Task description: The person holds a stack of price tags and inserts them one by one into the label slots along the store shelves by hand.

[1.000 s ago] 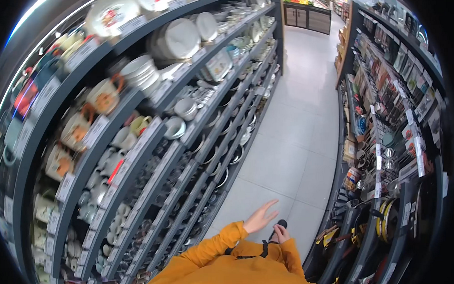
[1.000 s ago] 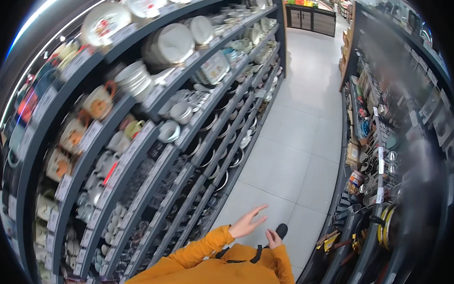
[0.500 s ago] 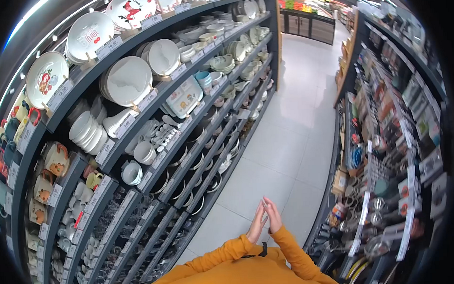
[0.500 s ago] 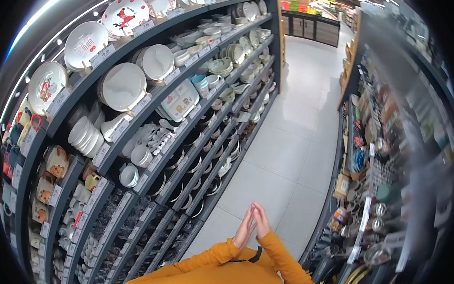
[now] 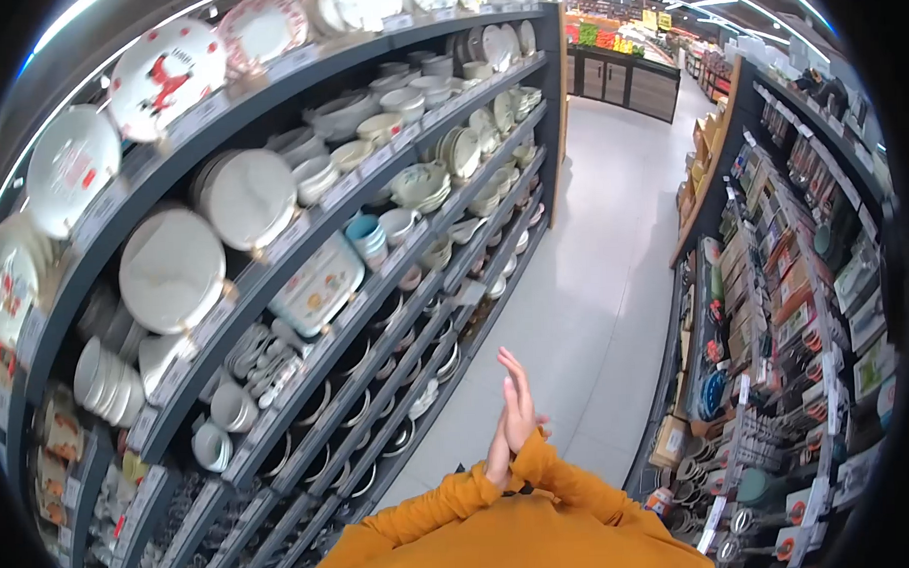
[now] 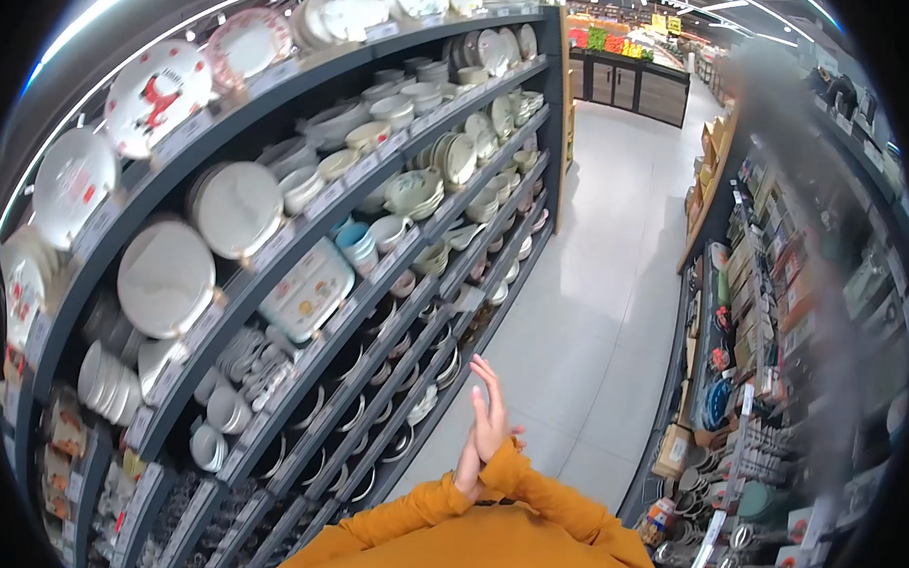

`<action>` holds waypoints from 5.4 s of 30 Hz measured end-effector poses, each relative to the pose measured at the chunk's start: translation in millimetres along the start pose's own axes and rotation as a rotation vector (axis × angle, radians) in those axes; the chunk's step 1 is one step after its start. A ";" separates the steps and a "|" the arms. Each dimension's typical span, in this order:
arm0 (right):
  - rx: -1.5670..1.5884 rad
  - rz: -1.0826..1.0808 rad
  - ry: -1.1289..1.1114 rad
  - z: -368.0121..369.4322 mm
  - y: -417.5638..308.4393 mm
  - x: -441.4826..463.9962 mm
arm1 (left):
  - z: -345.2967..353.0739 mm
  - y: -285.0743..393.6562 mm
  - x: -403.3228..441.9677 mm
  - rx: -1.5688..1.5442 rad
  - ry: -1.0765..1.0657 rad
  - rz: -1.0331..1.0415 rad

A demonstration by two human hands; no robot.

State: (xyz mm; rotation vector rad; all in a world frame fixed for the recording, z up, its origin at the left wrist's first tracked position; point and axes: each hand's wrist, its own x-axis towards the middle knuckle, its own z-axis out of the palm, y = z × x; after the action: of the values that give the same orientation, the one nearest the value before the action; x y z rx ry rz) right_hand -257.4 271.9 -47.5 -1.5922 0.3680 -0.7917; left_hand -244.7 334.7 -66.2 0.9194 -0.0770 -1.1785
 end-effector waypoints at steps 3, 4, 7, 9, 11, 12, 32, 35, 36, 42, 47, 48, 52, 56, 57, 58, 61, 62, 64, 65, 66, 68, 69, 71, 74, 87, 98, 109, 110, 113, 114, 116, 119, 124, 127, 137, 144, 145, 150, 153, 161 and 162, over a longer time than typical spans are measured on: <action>0.000 0.016 -0.011 -36.6 29.7 50.3 | 17.9 -2.1 48.6 -0.047 -0.045 -0.035; -0.052 0.012 -0.046 -48.7 41.8 62.5 | 20.8 -2.2 68.1 -0.039 -0.026 -0.023; -0.266 -0.170 -0.173 -95.2 65.9 106.3 | 29.8 -7.2 126.7 -0.031 0.040 0.017; -0.372 -0.232 -0.243 -131.8 81.0 137.3 | 50.7 -0.9 159.1 0.024 0.086 -0.052; -0.462 -0.227 -0.256 -172.0 94.8 171.7 | 79.1 0.2 198.4 0.043 0.122 -0.108; -0.508 -0.225 -0.255 -192.3 99.0 189.7 | 90.5 -3.4 220.0 0.038 0.134 -0.129; -0.400 -0.249 -0.396 -342.3 219.9 514.7 | 141.5 53.1 609.4 0.059 -0.277 -0.194; -0.428 -0.267 -0.440 -343.6 230.7 576.1 | 133.1 92.1 676.6 0.240 -0.197 -0.191; -0.436 -0.256 -0.470 -344.6 233.5 595.0 | 142.2 110.3 691.6 0.274 -0.158 -0.181; -0.443 -0.333 -0.558 -342.4 266.8 700.8 | 168.2 181.1 758.6 0.263 -0.118 -0.064; -0.420 -0.467 -0.660 -342.3 299.9 765.7 | 168.3 204.0 804.4 0.190 -0.120 -0.098; -0.442 -0.459 -0.729 -343.9 310.0 779.6 | 167.4 205.9 816.7 0.177 -0.110 -0.094; -0.390 -0.530 -0.921 -355.9 352.8 844.3 | 171.3 220.0 875.7 0.106 -0.055 -0.061; -0.350 -0.549 -1.052 -381.2 373.3 923.8 | 191.0 229.1 945.1 0.006 0.004 0.005; -0.342 -0.545 -1.090 -392.1 373.4 943.9 | 200.4 230.3 963.5 -0.028 0.015 0.025; -0.333 -0.538 -1.126 -402.6 371.3 964.6 | 210.4 231.8 981.8 -0.060 0.027 0.047; -0.234 -0.635 -1.175 -423.8 378.2 1038.6 | 237.0 245.7 1030.1 -0.203 0.088 0.154; -0.186 -0.689 -1.174 -426.7 381.7 1069.3 | 244.6 253.9 1044.5 -0.248 0.136 0.210; -0.058 -0.884 -1.021 -426.4 353.8 1160.7 | 256.8 271.5 1068.7 -0.247 0.287 0.299; -0.164 -0.832 -0.921 -432.9 311.9 1208.4 | 259.0 275.5 1080.0 -0.196 0.383 0.337; -0.228 -0.861 -0.800 -434.6 300.8 1255.9 | 262.5 280.1 1090.5 -0.144 0.477 0.376; -0.306 -0.894 -0.565 -433.8 256.2 1339.1 | 285.5 292.1 1101.9 -0.202 0.519 0.403; -0.307 -1.021 -0.496 -426.6 243.4 1377.2 | 297.9 295.8 1105.4 -0.150 0.559 0.414; -0.577 -0.877 -0.444 -401.1 249.4 1457.4 | 316.1 295.6 1116.4 -0.017 0.679 0.471; -0.677 -0.948 -0.501 -390.1 279.1 1511.6 | 328.6 287.8 1124.4 0.167 0.826 0.524; -0.119 -0.752 -0.911 -424.2 255.0 1438.4 | 371.5 339.5 1161.4 0.513 0.880 0.828; 0.179 0.072 -1.542 -443.8 381.4 1275.4 | 347.6 318.0 1178.4 -0.031 0.801 0.657; -0.657 -0.705 -0.954 -326.4 489.5 1359.0 | 340.0 294.0 1154.9 -0.333 0.811 0.721; -0.683 -0.738 -0.992 -322.9 491.8 1363.0 | 338.1 291.9 1152.7 -0.353 0.819 0.733; -0.640 -0.748 -1.056 -314.5 497.8 1376.9 | 333.0 287.1 1141.1 -0.493 0.816 0.744; -0.622 -0.731 -1.071 -313.8 496.9 1379.1 | 333.1 286.6 1136.4 -0.549 0.785 0.731; -0.508 -0.608 -1.055 -322.3 473.7 1377.1 | 333.4 289.2 1128.8 -0.652 0.714 0.702; -0.170 -0.244 -1.096 -337.3 459.4 1356.2 | 327.0 293.0 1125.1 -0.668 0.779 0.742; 0.110 0.280 -1.515 -401.5 423.9 1255.3 | 319.6 303.5 1129.4 -0.581 0.909 0.715; 0.112 0.417 -1.620 -425.7 399.2 1210.8 | 319.3 304.7 1135.6 -0.466 0.900 0.678; 0.079 0.207 -1.856 -411.4 420.5 1173.6 | 300.5 264.4 1111.7 -0.527 0.933 0.821; 0.074 0.066 -1.910 -384.9 399.0 1162.2 | 284.9 238.5 1082.8 -0.694 1.014 0.912; 0.129 0.096 -1.885 -375.9 392.3 1162.2 | 287.5 237.6 1076.5 -0.700 1.003 0.919; 0.132 -0.220 -1.500 -308.7 284.4 1186.4 | 305.1 239.3 1048.3 -0.719 0.923 0.913; 0.260 -0.153 -1.355 -262.8 223.7 1185.3 | 306.1 227.0 1031.8 -0.776 0.883 0.853; -0.183 -0.495 -1.101 -168.0 159.5 1125.5 | 304.2 173.7 928.5 -0.826 0.822 0.764; -0.222 -0.504 -1.110 -159.9 160.3 1123.8 | 302.3 168.2 910.6 -0.811 0.807 0.757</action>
State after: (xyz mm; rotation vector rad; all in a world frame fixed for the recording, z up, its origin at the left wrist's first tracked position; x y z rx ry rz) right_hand 468.6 -600.8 112.5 -2.1031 -0.7919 -0.1215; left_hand 117.1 -567.9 -122.0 0.4847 0.6165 -0.0325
